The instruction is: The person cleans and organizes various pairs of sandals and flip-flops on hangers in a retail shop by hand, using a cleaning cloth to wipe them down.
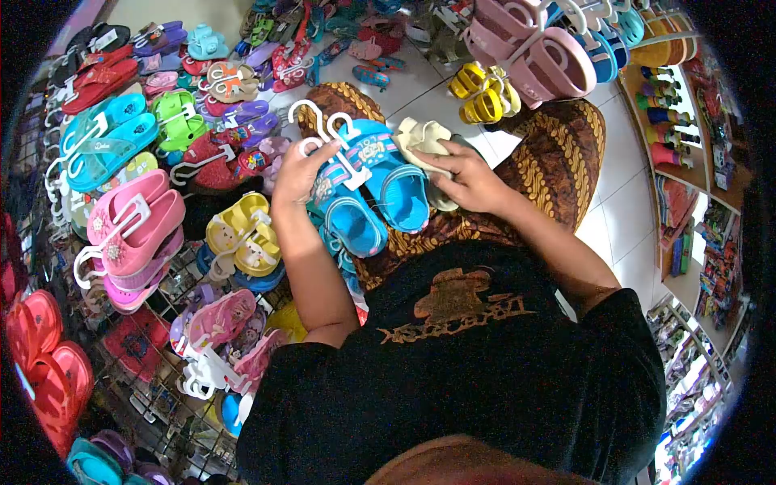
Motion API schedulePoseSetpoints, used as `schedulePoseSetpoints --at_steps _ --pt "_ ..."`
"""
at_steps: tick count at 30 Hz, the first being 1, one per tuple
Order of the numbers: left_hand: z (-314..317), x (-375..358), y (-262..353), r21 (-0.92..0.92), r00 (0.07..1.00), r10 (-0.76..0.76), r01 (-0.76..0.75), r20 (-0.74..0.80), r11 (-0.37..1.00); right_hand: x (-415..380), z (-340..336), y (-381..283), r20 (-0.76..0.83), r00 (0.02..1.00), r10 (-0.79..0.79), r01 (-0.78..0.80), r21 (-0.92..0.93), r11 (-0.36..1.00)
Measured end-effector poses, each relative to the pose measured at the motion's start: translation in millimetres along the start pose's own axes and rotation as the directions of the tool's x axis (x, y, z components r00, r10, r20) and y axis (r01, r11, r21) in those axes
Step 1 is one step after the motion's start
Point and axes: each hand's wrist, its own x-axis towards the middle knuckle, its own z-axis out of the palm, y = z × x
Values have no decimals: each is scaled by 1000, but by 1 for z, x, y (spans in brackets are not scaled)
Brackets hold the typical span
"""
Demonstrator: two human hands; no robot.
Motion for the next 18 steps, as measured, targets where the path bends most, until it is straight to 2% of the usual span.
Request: schedulePoseSetpoints --at_steps 1,2,5,7,9,10,13,18 --pt "0 1 -2 -14 1000 -4 4 -4 1000 3 -3 -6 -33 999 -35 34 -20 999" --pt "1 3 -4 -31 1000 -9 8 -6 999 5 -9 -12 77 997 29 -26 -49 998" --pt "4 6 -2 -18 999 -19 20 31 1000 14 -11 -31 168 983 70 -54 -99 994" --pt "1 7 -1 -10 997 -44 45 62 999 18 -7 -22 237 970 54 -19 -148 989" --pt "0 13 -7 40 997 1 -3 71 999 23 -8 -22 342 938 55 2 -165 986" --pt "-1 15 -8 68 997 22 -27 78 997 28 -7 -23 403 910 100 -40 -153 987" --pt "3 17 -6 30 997 9 -11 78 999 34 -11 -19 452 889 70 -9 -136 991" --pt "-2 18 -13 68 988 -4 -6 154 998 27 -29 -7 593 805 25 -38 9 999"
